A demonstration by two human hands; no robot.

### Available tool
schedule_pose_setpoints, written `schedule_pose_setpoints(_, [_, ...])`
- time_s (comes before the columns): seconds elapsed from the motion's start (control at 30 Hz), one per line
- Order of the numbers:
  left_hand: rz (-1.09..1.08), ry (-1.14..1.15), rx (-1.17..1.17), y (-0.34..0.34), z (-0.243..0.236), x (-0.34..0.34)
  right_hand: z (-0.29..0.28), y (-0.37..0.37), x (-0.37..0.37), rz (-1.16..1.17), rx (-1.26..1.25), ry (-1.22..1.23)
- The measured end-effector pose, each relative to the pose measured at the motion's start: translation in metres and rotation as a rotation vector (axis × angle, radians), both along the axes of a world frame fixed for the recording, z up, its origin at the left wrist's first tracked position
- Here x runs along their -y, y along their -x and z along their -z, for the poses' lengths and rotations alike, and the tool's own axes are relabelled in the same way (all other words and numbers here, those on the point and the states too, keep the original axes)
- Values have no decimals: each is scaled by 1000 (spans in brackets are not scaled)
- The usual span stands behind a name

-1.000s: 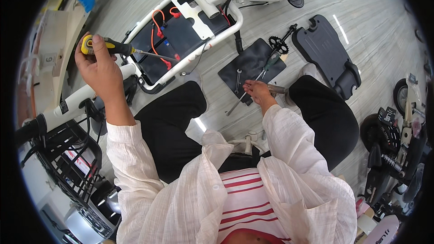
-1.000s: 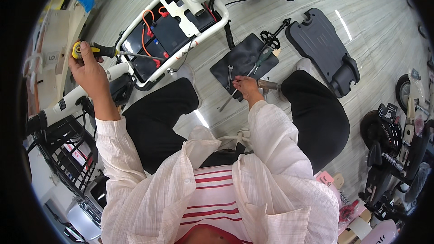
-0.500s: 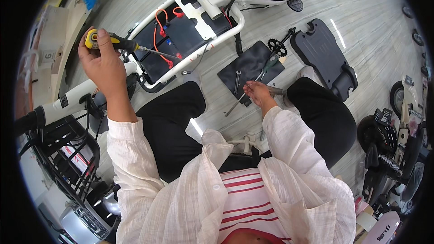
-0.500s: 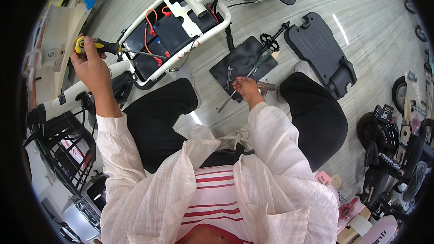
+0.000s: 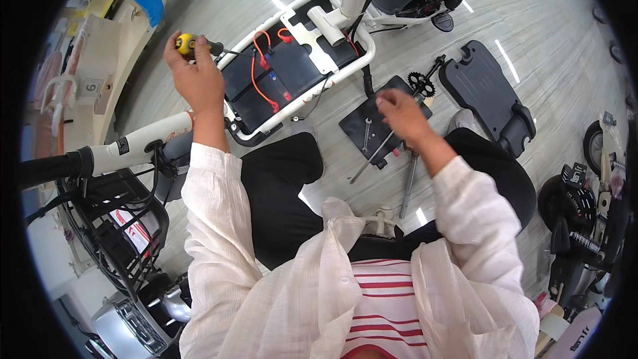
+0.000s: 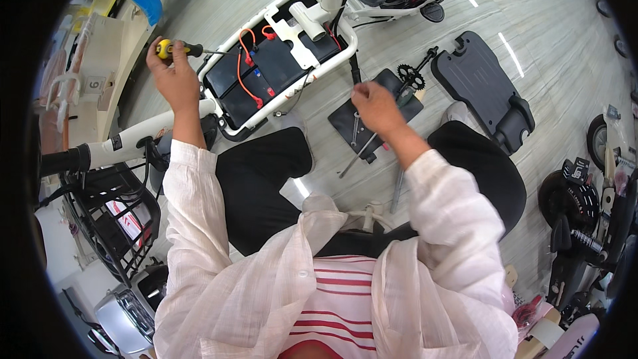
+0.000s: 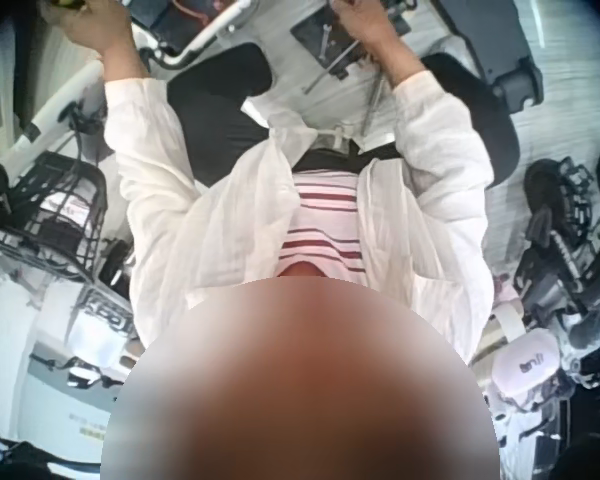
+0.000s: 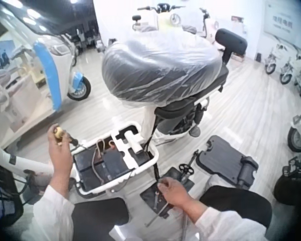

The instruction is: The person uses a screwdriver and hammer to loosen and remove terminals from a scooter battery. They then remove the battery from the compartment and continue working on the terminals on the floor.

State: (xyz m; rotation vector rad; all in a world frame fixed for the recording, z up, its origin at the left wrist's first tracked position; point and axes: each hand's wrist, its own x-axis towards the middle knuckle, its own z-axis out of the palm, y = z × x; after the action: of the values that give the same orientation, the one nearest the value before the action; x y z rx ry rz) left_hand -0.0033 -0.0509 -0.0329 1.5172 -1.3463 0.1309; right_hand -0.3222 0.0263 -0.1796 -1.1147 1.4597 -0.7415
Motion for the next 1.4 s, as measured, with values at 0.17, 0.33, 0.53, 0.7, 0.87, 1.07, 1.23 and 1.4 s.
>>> schedule_pose_setpoints(0.17, [53, -34, 18, 0, 11, 10, -129, 36, -12, -159, 1, 147])
schedule_pose_setpoints(0.33, [75, -99, 29, 3, 20, 16, -139, 65, -25, -99, 49, -28])
schedule_pose_setpoints(0.53, [31, -187, 58, 8, 15, 11, -157, 49, -14, -118, 91, 37])
schedule_pose_setpoints(0.7, [-51, -253, 146, 8, 10, 9, -155, 52, -16, -175, 76, 46])
schedule_pose_setpoints(0.87, [-59, -212, 84, 5, 13, 10, -159, 54, -18, -168, 90, 90])
schedule_pose_setpoints(1.07, [24, -98, 8, 0, 16, 13, -161, 54, -20, -178, 64, 86])
schedule_pose_setpoints(1.23, [-36, -214, 50, 4, 16, 12, -163, 55, -21, -198, 54, 88])
schedule_pose_setpoints(1.4, [-71, -196, 85, 4, 14, 11, -169, 55, -21, -213, 26, 62])
